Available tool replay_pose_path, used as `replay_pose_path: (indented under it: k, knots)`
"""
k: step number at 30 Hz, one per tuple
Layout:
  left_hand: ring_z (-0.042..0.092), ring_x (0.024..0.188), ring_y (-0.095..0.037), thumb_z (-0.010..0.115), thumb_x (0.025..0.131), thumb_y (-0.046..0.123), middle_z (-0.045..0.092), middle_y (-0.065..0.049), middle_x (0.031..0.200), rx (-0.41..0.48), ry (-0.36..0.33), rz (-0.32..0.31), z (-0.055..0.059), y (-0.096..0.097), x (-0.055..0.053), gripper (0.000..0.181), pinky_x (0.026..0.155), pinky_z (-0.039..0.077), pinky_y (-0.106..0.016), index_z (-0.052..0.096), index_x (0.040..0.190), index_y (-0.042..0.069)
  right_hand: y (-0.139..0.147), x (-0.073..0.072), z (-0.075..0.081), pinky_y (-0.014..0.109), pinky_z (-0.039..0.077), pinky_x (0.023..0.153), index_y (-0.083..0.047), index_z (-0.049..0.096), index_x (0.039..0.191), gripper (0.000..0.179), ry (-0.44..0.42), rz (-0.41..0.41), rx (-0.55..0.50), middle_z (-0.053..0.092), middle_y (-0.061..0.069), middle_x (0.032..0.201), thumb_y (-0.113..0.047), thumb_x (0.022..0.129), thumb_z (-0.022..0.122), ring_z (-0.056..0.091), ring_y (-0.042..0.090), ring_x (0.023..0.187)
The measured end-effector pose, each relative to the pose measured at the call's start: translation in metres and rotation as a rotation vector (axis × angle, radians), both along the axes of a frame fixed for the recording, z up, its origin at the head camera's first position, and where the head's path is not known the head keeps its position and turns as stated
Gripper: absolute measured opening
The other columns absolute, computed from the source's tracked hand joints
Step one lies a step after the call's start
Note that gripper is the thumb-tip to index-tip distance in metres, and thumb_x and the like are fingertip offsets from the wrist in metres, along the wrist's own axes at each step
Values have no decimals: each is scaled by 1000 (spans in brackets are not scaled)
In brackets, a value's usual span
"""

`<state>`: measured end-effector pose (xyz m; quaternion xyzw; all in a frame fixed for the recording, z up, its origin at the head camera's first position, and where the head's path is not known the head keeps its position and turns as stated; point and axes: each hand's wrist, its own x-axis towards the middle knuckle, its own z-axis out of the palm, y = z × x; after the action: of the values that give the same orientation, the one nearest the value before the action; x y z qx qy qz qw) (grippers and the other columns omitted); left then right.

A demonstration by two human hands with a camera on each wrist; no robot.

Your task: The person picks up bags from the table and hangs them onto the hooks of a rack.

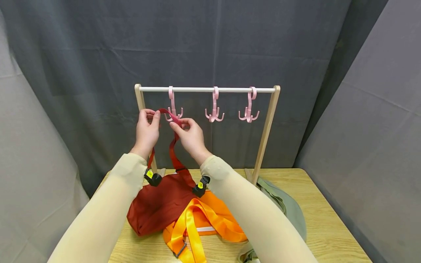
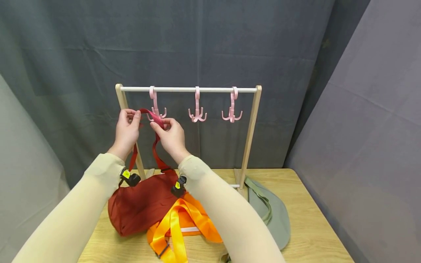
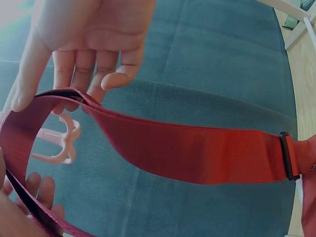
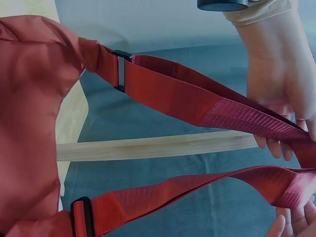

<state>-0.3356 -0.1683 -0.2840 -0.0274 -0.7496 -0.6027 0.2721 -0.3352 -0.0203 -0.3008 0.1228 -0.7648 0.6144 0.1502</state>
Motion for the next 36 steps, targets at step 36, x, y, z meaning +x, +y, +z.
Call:
replay_pose_path:
  k: [36]
  knots:
    - [61, 96, -23, 51, 108, 35, 58, -18, 119, -47, -29, 22, 5, -3, 1, 38, 84, 48, -23, 47, 127, 2, -4, 1, -4, 31, 59, 85, -13, 65, 111, 27, 101, 9, -29, 72, 10, 110, -30, 94, 76, 70, 24, 99]
